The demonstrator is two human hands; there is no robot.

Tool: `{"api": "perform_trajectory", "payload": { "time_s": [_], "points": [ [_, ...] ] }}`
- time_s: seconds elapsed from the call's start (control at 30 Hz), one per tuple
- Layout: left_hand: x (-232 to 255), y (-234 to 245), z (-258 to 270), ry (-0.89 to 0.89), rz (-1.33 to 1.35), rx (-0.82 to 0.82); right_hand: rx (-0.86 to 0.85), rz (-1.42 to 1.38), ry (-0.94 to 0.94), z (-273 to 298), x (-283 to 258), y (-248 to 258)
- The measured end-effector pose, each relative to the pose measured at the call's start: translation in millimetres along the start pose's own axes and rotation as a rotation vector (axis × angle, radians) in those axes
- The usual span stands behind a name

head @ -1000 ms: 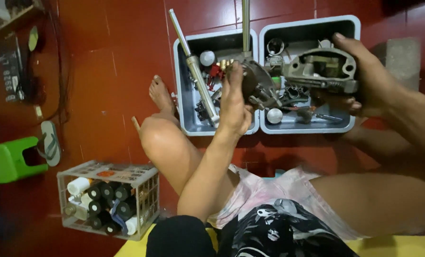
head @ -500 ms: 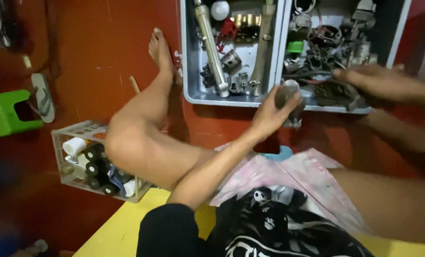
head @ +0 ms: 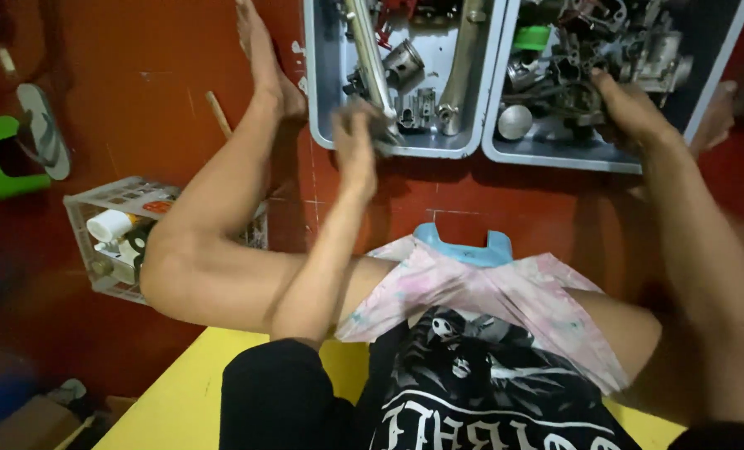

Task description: The person sits on the floor and cleans various mechanical parts, including a carburetor and a brake caliper, using a screwdriver to scrape and remove grime. The person handles the parts over two white trays filled with other components.

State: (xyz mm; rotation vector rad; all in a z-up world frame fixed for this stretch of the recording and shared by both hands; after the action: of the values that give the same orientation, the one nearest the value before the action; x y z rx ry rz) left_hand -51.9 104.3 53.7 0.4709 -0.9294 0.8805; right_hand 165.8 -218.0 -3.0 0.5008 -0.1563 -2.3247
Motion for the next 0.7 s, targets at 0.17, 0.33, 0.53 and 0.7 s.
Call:
{"api": "perform_trajectory", "payload": {
  "time_s": [0.17, 0.33, 0.53, 0.7],
  "points": [
    [23, 8, -22, 0.008, 0.013, 0.306, 0.043, 0.212, 0.122, 6, -8, -8],
    [31, 17, -28, -0.122, 0.042, 0.387, 0.068, 0.351, 0.045, 14, -21, -6],
    [58, 39, -32, -0.325, 0.315, 0.526, 0.091, 0.479, 0.188, -25, 0, 1],
    [65, 39, -30, -0.306, 0.522, 0.596, 0.202, 0.593, 0.255, -19, -7, -4]
  ]
}}
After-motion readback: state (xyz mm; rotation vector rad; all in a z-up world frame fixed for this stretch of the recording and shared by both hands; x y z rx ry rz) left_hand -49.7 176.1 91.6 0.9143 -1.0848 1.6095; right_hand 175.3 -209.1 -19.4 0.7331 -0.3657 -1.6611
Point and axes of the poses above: each hand's wrist, its own z-axis away from the middle knuckle, its own y-axis out of the back of the hand, x = y × z, the point moved 2 cm from there along -z, towards the middle knuckle, and after that the axes turned 5 degrees about -y, right-handed, at the moved point
